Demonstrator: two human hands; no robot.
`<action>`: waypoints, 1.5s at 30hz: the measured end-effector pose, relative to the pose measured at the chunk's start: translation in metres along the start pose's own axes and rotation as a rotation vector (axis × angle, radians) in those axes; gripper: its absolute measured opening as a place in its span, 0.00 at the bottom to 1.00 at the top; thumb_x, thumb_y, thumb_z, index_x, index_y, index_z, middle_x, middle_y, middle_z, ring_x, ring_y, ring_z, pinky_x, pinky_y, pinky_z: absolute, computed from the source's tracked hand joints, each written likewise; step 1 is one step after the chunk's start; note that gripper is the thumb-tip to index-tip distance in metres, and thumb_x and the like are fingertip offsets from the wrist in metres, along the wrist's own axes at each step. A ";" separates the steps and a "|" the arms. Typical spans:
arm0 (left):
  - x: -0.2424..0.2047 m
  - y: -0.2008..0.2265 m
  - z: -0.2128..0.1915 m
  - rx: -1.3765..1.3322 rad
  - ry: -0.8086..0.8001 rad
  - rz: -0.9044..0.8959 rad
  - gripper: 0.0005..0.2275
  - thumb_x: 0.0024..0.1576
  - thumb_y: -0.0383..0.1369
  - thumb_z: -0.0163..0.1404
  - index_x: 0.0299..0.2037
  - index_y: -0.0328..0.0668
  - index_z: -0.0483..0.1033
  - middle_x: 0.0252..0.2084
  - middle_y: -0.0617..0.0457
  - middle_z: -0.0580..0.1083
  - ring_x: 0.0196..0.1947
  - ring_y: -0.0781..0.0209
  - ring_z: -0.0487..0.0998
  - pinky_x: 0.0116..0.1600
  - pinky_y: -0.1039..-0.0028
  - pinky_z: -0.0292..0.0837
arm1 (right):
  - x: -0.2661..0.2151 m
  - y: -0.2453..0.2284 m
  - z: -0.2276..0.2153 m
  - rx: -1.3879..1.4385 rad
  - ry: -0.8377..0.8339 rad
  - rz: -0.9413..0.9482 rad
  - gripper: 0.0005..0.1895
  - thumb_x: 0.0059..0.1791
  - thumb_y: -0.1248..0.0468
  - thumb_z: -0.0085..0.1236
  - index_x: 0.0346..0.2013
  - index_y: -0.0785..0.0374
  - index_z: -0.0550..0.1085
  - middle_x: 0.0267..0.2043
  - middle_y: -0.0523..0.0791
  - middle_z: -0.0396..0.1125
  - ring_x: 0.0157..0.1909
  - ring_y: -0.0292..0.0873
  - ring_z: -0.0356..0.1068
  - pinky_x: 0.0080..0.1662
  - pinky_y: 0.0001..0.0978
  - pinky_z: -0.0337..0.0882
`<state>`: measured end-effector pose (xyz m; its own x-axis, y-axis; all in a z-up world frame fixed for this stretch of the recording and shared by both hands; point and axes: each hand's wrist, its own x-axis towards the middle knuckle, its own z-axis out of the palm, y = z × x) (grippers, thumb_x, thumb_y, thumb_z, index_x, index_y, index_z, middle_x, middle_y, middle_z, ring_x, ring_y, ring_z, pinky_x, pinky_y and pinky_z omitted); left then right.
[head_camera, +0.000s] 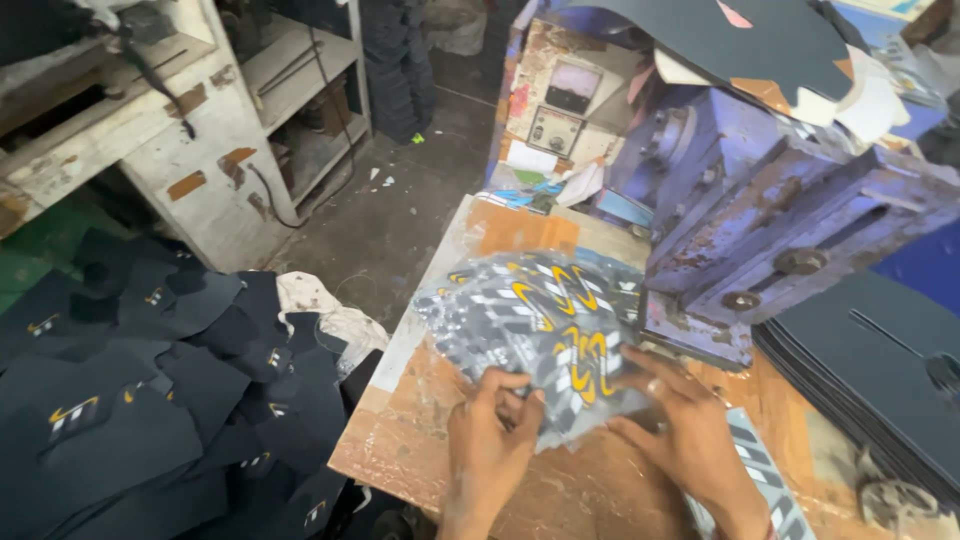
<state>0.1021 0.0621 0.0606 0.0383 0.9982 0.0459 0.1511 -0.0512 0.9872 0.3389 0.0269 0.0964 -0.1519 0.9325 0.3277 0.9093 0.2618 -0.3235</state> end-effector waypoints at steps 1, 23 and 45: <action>-0.003 -0.001 0.003 -0.060 -0.029 -0.027 0.08 0.53 0.31 0.59 0.39 0.40 0.76 0.21 0.53 0.79 0.19 0.66 0.79 0.26 0.74 0.72 | 0.004 -0.001 -0.002 -0.004 -0.019 -0.032 0.27 0.36 0.56 0.73 0.48 0.52 0.76 0.66 0.40 0.66 0.60 0.54 0.72 0.57 0.41 0.71; -0.138 -0.038 0.145 -0.534 -0.778 -0.338 0.37 0.60 0.36 0.55 0.75 0.39 0.44 0.73 0.43 0.58 0.70 0.54 0.65 0.63 0.60 0.73 | -0.166 0.066 -0.047 -0.148 -0.001 0.871 0.24 0.46 0.48 0.64 0.39 0.68 0.79 0.28 0.54 0.72 0.29 0.52 0.74 0.34 0.42 0.70; -0.149 -0.023 0.174 -0.522 -0.839 -0.317 0.45 0.58 0.29 0.55 0.76 0.36 0.29 0.70 0.39 0.62 0.62 0.55 0.73 0.58 0.68 0.74 | -0.148 0.075 -0.049 -0.350 0.231 0.571 0.22 0.43 0.49 0.68 0.38 0.66 0.78 0.26 0.52 0.71 0.28 0.56 0.73 0.33 0.45 0.69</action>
<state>0.2645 -0.0913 0.0044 0.7770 0.6110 -0.1513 -0.1650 0.4297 0.8878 0.4482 -0.1040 0.0671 0.4368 0.8133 0.3844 0.8992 -0.3840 -0.2096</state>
